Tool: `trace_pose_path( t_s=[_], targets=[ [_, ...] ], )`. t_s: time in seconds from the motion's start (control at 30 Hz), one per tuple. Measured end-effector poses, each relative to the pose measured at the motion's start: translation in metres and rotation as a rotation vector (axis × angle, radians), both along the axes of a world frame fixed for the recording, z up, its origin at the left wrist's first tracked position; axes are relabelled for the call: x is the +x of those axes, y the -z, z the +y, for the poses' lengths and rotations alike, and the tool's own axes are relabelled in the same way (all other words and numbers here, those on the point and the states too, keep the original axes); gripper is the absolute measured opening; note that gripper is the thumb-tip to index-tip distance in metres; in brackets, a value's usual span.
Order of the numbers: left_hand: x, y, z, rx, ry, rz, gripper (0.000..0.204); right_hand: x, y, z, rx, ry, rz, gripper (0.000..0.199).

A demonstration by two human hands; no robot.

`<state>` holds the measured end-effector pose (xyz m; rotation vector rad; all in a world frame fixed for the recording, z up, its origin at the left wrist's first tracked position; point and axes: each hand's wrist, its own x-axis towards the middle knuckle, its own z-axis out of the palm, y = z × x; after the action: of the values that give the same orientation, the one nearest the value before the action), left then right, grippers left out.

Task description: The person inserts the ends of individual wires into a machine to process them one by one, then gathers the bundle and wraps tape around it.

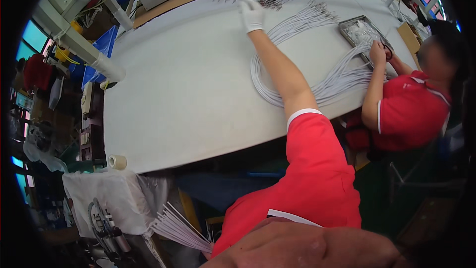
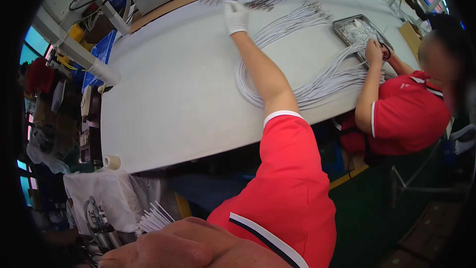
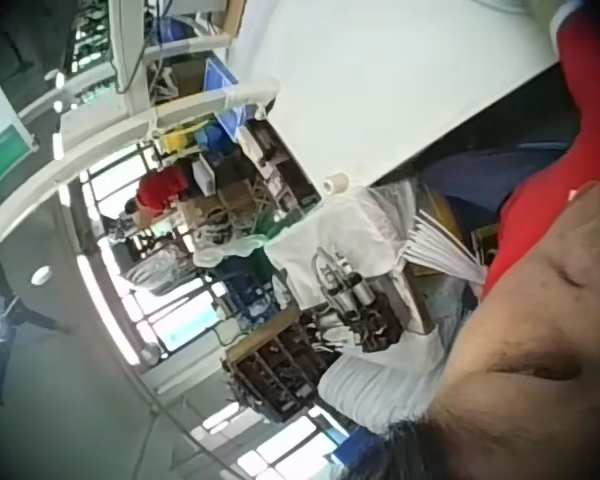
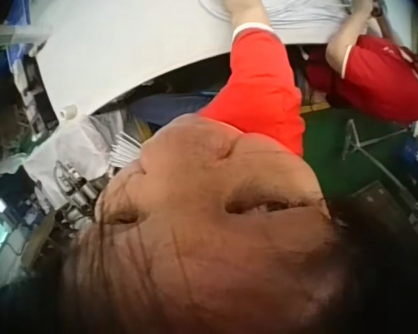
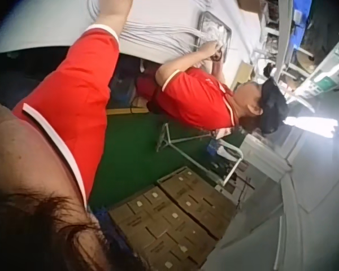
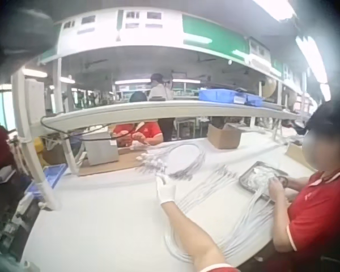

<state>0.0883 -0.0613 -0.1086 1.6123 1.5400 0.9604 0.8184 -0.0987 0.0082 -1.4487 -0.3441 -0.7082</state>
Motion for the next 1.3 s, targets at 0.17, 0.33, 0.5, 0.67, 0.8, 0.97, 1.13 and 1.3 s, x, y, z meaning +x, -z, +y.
trace_pose_path(
  t_s=[0.17, 0.33, 0.5, 0.67, 0.8, 0.97, 1.13, 1.3],
  targets=[
    [-0.058, -0.007, -0.005, 0.021, -0.106, -0.155, 0.022, -0.246, -0.033, 0.142, -0.078, -0.837, -0.138, 0.017],
    [-0.079, -0.023, 0.002, 0.054, -0.122, -0.418, 0.023, -0.5, -0.038, 0.112, -0.453, -1.93, -0.256, 0.023],
    [-0.087, -0.048, 0.01, 0.1, -0.185, -0.631, 0.028, -0.654, -0.035, 0.101, -0.363, -2.214, -0.306, 0.021],
    [-0.071, -0.082, 0.015, 0.264, -0.331, -0.884, 0.031, -0.686, -0.032, 0.095, -0.34, -2.247, 0.107, 0.017],
    [-0.081, -0.063, 0.015, 0.248, -0.344, -0.891, 0.034, -0.689, -0.025, 0.096, -0.335, -2.205, 0.141, 0.018],
    [-0.088, -0.036, 0.016, 0.175, -0.168, -0.883, 0.036, -0.674, -0.016, 0.084, -0.401, -2.155, 0.205, 0.021],
    [-0.095, -0.023, 0.021, 0.11, 0.054, -0.834, 0.037, -0.662, -0.003, 0.079, -0.428, -2.17, 0.427, 0.018],
    [-0.078, -0.053, 0.003, 0.099, -0.157, -0.867, 0.037, -0.68, 0.005, 0.084, -0.353, -2.122, 0.397, 0.017]
  ],
)
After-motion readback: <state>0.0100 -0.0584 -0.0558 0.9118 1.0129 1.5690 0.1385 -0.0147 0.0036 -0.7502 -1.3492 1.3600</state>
